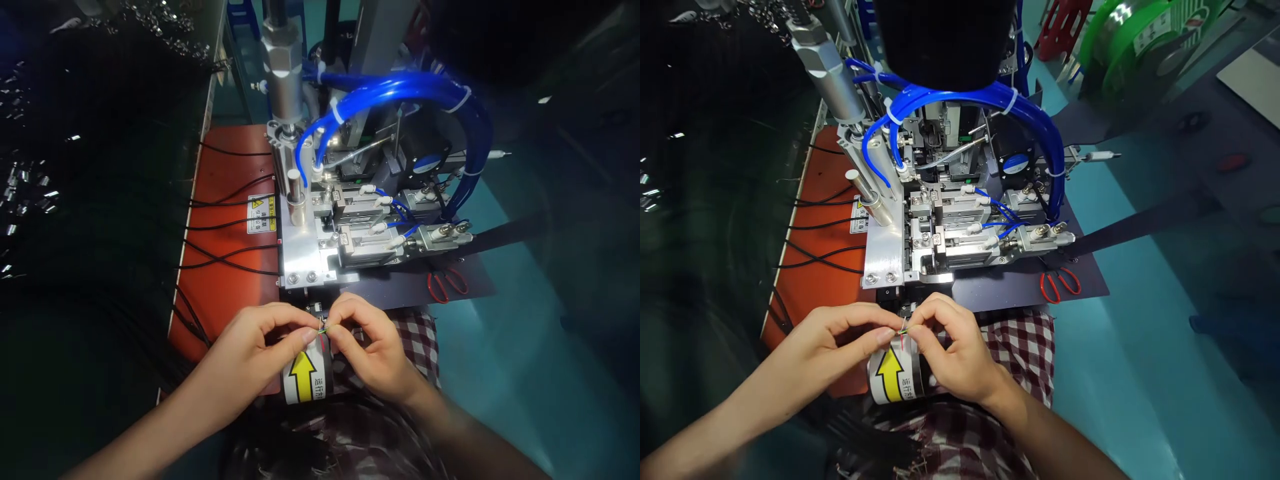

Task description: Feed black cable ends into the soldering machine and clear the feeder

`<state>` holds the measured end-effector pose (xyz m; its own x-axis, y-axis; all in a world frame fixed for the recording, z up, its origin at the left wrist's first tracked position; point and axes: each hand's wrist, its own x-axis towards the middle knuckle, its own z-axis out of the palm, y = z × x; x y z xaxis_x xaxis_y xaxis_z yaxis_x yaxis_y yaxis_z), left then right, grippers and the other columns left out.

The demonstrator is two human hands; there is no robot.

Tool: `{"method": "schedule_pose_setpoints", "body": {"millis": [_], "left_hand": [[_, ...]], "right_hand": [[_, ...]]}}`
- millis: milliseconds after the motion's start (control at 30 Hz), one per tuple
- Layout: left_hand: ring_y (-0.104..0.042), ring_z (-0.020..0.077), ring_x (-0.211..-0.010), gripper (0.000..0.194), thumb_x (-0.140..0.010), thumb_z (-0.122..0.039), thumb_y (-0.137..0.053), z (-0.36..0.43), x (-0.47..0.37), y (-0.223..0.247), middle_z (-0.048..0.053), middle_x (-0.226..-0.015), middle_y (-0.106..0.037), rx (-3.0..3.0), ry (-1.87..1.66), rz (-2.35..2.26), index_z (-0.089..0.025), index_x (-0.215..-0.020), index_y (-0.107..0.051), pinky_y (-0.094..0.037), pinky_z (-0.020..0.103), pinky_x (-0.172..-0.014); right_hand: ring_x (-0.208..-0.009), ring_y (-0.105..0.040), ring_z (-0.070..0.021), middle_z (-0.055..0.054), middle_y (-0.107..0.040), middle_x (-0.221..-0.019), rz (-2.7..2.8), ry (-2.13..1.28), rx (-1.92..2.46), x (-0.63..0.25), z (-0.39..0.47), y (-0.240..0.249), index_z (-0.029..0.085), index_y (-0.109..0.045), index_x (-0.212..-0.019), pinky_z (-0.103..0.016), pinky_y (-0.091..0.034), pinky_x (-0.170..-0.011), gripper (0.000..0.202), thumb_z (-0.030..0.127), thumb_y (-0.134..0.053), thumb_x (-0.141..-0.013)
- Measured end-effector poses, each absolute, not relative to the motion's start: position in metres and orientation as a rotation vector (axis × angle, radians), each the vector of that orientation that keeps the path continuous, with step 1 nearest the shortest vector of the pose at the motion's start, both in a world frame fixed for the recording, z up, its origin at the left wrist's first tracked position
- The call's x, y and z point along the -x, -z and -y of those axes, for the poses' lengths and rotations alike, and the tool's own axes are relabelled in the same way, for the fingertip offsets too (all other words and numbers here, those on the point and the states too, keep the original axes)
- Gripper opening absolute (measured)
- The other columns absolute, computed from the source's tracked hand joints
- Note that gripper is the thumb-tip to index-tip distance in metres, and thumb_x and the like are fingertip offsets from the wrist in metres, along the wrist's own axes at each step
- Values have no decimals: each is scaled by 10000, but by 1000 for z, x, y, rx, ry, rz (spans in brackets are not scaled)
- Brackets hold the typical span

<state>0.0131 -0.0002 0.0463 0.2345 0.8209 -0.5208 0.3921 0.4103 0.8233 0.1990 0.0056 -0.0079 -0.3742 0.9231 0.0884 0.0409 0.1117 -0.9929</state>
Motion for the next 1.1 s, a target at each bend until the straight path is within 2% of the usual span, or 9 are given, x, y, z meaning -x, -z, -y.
{"method": "schedule_pose_setpoints", "body": {"millis": [100,167,267,567,867,1100], "left_hand": [[-417,97,-453,244,-765,-388,-646,-4,-20,-50,-42,-500,-500,-891,-342,-1327,-165,-850,-695,-324,199,-409],[-345,72,-412,237,-727,-372,-676,-5,-23,-49,-67,-436,-439,-771,-385,-1313,-148,-805,-671,-265,180,-388],[-311,49,-390,237,-721,-364,-688,-5,-26,-45,-79,-403,-419,-712,-491,-1287,-138,-778,-648,-233,158,-384],[-276,47,-369,243,-783,-387,-648,-2,-27,-42,-92,-394,-398,-692,-473,-1310,-147,-803,-617,-220,164,-369],[-256,45,-378,292,-725,-417,-685,-1,-28,-39,-101,-397,-366,-705,-493,-1332,-149,-787,-587,-161,169,-369],[-260,44,-387,284,-728,-416,-686,0,-28,-38,-98,-408,-379,-706,-514,-1334,-151,-775,-594,-187,161,-374]], "right_hand": [[-710,-531,-148,-6,-550,-741,1584,-1308,923,-199,-4,7,203,-569,-782,-286,-419,-642,114,155,-552,-885],[-696,-527,-142,-1,-544,-729,1548,-1312,946,-199,-3,8,201,-570,-768,-282,-414,-635,121,166,-559,-883],[-609,-517,-115,15,-531,-721,1400,-1453,1040,-197,-2,8,200,-579,-785,-265,-406,-580,105,217,-561,-887],[-530,-497,-118,30,-529,-600,1163,-1711,1177,-194,-2,3,190,-592,-776,-254,-389,-515,159,342,-618,-817],[-510,-443,-104,45,-504,-552,1141,-1669,1251,-183,-3,-4,185,-590,-706,-251,-346,-504,113,280,-643,-737],[-460,-437,-89,61,-502,-492,1006,-1795,1242,-182,-3,-4,178,-587,-707,-231,-326,-474,138,295,-660,-707]]}}
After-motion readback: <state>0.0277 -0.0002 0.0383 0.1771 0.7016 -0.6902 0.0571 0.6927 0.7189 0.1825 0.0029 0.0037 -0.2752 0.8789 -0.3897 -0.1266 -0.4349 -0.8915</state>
